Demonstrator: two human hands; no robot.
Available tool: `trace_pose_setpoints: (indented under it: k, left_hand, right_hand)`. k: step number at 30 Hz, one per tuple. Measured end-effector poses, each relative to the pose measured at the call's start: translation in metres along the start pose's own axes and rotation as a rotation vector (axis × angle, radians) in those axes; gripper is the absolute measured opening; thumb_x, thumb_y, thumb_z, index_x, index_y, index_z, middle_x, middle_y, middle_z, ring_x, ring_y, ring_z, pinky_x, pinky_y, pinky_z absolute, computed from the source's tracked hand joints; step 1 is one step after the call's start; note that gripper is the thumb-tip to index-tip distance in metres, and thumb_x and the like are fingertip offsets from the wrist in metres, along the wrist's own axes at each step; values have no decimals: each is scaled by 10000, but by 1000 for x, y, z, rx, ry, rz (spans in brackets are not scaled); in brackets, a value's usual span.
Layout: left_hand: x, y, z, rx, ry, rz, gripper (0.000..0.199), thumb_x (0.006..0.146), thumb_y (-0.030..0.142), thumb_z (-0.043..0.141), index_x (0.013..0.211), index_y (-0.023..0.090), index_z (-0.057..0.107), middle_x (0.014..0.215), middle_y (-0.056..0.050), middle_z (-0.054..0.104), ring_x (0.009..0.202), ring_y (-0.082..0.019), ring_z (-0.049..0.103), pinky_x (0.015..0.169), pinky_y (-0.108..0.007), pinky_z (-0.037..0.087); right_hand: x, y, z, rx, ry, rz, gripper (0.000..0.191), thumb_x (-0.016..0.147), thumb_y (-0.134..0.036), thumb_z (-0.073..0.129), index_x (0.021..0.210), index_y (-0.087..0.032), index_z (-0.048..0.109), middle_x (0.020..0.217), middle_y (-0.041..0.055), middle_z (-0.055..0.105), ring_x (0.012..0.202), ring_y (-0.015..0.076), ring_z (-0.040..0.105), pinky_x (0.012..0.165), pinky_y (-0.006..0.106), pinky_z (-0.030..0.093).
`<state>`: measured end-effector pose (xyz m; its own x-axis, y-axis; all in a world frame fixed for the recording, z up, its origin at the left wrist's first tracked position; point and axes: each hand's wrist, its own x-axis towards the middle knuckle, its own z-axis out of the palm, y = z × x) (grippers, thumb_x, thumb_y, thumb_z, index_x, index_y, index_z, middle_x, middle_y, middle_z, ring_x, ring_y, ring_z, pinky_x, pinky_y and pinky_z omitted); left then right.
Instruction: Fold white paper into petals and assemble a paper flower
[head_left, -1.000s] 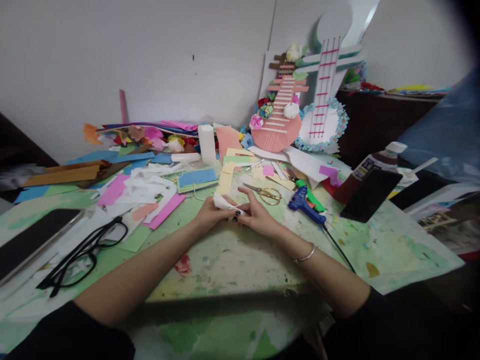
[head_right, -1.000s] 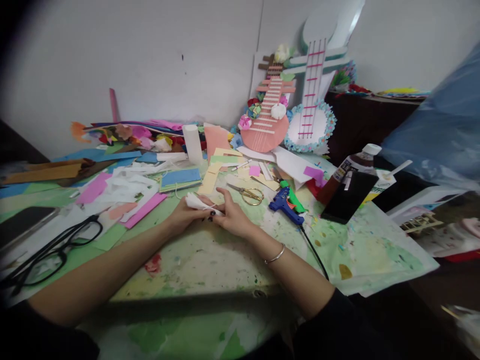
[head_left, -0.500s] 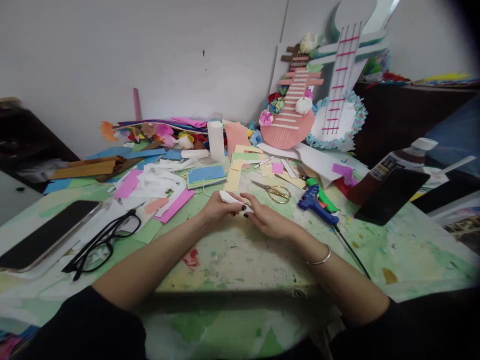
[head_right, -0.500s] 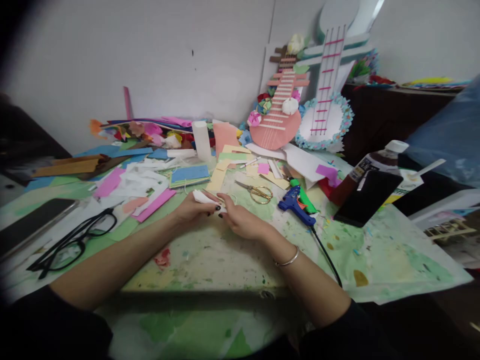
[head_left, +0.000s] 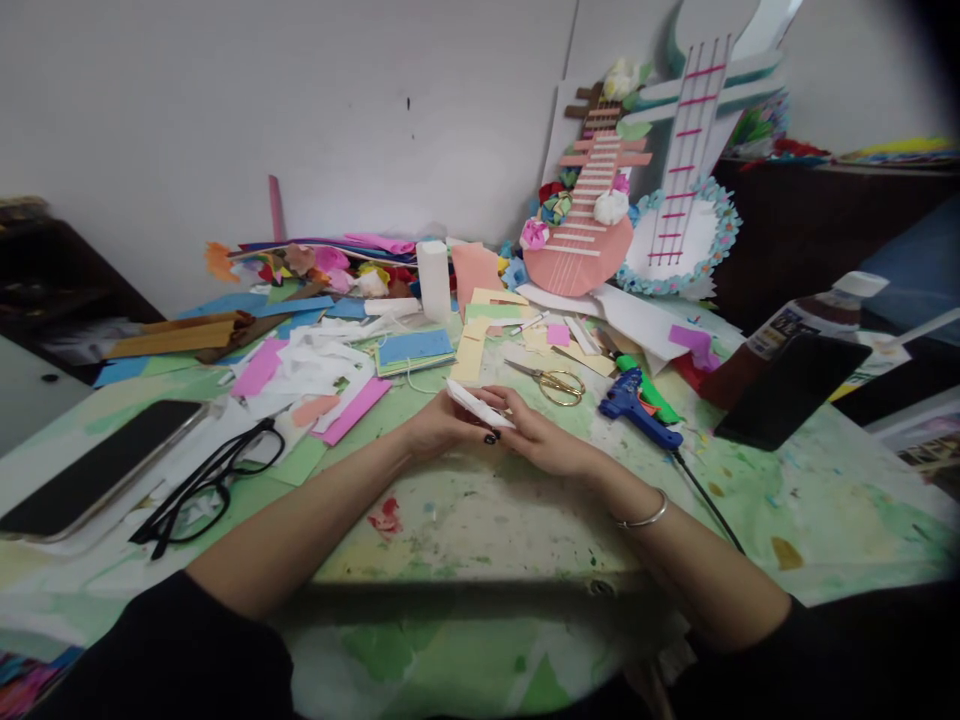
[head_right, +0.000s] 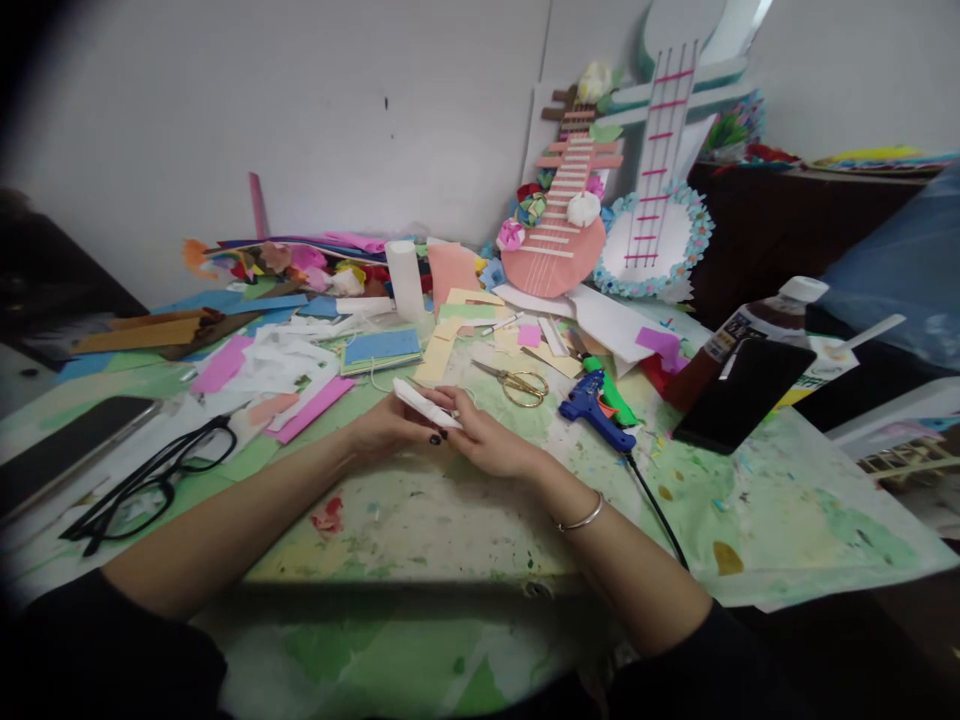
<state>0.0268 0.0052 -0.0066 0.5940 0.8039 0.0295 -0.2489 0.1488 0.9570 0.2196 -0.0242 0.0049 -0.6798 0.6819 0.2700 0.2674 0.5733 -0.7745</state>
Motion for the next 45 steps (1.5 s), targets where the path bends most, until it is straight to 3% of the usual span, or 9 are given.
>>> trace_pose_setpoints:
  k: [4,8,19,24,30,35,39,42,45]
  left_hand:
    - [-2,2,1,44,8,11,386,476,237,906,810,118,753,785,-84,740,716,-189,683,716,-283,528]
    - [-2,5,1,78,61,56,366,481,295,907,760,119,749,738,-83,734,678,-190,676,679,-278,522]
    - [-1,7,-13,239,-9,57,310,542,270,872,797,125,771,809,-101,750,689,-186,677,652,-253,507]
    - [-2,8,-6,146,67,49,289,505,228,881,751,129,766,741,-76,738,661,-171,664,650,-254,506]
    - [-2,9,-1,49,110,30,283,476,199,884,714,125,749,689,-58,719,652,-167,655,653,-262,502]
    - [1,10,-6,88,229,41,345,462,225,879,744,100,725,617,-34,675,547,-117,587,526,-210,432]
    - [4,9,-11,98,351,55,330,509,276,860,712,87,681,524,5,600,454,-80,514,452,-190,364]
    - [5,7,-12,103,357,62,309,532,273,848,699,86,666,521,5,597,448,-82,515,454,-195,371]
    - [4,7,-12,120,333,71,356,498,213,852,796,99,695,600,-7,651,538,-117,581,529,-217,436]
  right_hand:
    - [0,1,2,144,-39,85,543,940,-256,424,1447,-230,233,1229,98,515,1010,192,532,875,354,457]
    - [-1,2,3,243,-47,116,553,947,-280,422,1457,-249,210,986,36,513,717,125,468,687,273,451]
    - [-2,1,1,174,-79,116,537,941,-304,430,1443,-233,254,903,23,480,743,147,462,716,292,459]
    - [-2,1,2,300,-89,122,498,951,-281,413,1414,-264,231,801,-28,381,608,105,326,572,225,367]
    - [-1,2,4,358,-78,118,493,949,-263,424,1407,-265,240,759,-49,333,591,99,296,550,216,312]
    - [0,1,4,306,35,180,533,925,-277,478,1403,-243,246,776,-44,435,618,100,400,565,216,356]
    - [6,6,5,364,198,164,646,783,-248,654,1342,-248,330,1098,49,517,823,126,544,708,261,467]
    - [9,16,5,273,351,168,469,717,-222,686,1157,-207,522,1149,72,533,870,147,564,738,282,477]
    - [11,23,3,160,454,192,257,732,-230,646,982,-169,629,978,58,624,832,167,573,702,282,463]
